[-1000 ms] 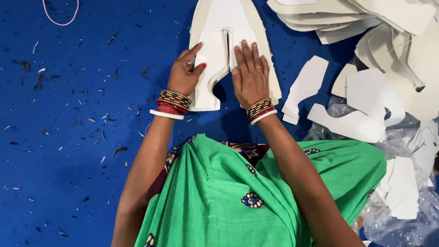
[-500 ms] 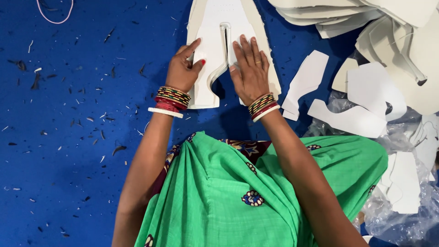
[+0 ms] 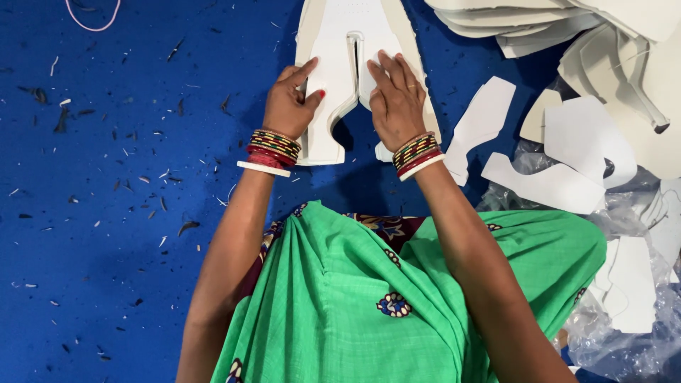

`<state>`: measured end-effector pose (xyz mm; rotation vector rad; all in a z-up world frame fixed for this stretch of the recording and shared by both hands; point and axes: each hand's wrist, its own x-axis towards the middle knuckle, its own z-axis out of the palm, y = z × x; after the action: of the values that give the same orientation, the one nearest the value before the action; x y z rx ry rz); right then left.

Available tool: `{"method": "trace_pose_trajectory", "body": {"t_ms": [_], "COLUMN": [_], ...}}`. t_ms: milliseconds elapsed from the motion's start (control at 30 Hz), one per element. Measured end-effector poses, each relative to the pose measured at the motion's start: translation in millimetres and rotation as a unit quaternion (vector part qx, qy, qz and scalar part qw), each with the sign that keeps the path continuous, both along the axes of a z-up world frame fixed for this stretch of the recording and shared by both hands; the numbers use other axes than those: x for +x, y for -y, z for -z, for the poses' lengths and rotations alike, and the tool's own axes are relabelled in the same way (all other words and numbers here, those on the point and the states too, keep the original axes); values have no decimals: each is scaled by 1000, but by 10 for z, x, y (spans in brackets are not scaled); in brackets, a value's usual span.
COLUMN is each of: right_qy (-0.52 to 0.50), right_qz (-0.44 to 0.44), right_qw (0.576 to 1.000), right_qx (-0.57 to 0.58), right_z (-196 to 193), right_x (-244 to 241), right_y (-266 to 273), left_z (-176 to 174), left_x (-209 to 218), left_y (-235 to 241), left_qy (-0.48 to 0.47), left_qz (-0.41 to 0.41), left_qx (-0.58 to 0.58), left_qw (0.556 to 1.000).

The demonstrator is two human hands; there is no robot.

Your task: The person sorts and stacks cut shoe upper components while sitting on the floor workspace.

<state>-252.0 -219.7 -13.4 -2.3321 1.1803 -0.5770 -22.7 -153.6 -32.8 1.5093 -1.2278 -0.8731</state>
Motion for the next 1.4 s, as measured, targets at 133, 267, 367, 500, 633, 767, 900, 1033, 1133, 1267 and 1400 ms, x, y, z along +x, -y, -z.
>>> {"method": "trace_pose_trajectory", "body": {"t_ms": [133, 267, 367, 500, 633, 767, 900, 1033, 1133, 1267, 1400], "right_qy": [-110, -55, -99, -114, -123, -128, -130, -130, -130, -140, -140], "right_qz": [78, -34, -76, -63, -61, -59, -59, -59, -58, -57, -56], "right_qw": [988, 995, 987, 989, 987, 985, 985, 985, 984, 983, 982], "right_qx": [72, -71, -106, -70, -87, -95, -98, -101, -108, -108, -113], "right_z": [-521, -432, -12, -75, -87, -24, -32, -10, -17, -10, 33], "right_x": [259, 460, 516, 531, 526, 528, 511, 504, 511, 517, 514], "right_y": [56, 109, 135, 77, 115, 94, 83, 73, 87, 83, 93], "left_z": [-50, -73, -253, 262, -80, -223, -107, 2, 16, 76, 52], "left_x": [-11, -12, -52, 5, -78, -184, -224, -212, -189, -180, -200], "left_y": [2, -15, -33, -238, -555, -851, -996, -1040, -1023, -1029, -1020], "left_qy": [29, 63, -9, -66, -109, -197, -218, -235, -232, -242, -222], "left_qz": [-11, -17, -56, -70, -34, -24, -30, -40, -38, -36, -30], "left_qx": [7, 29, 25, 21, 54, 104, 103, 83, 93, 96, 87], "left_qw": [999, 997, 998, 995, 992, 975, 970, 968, 968, 965, 971]}}
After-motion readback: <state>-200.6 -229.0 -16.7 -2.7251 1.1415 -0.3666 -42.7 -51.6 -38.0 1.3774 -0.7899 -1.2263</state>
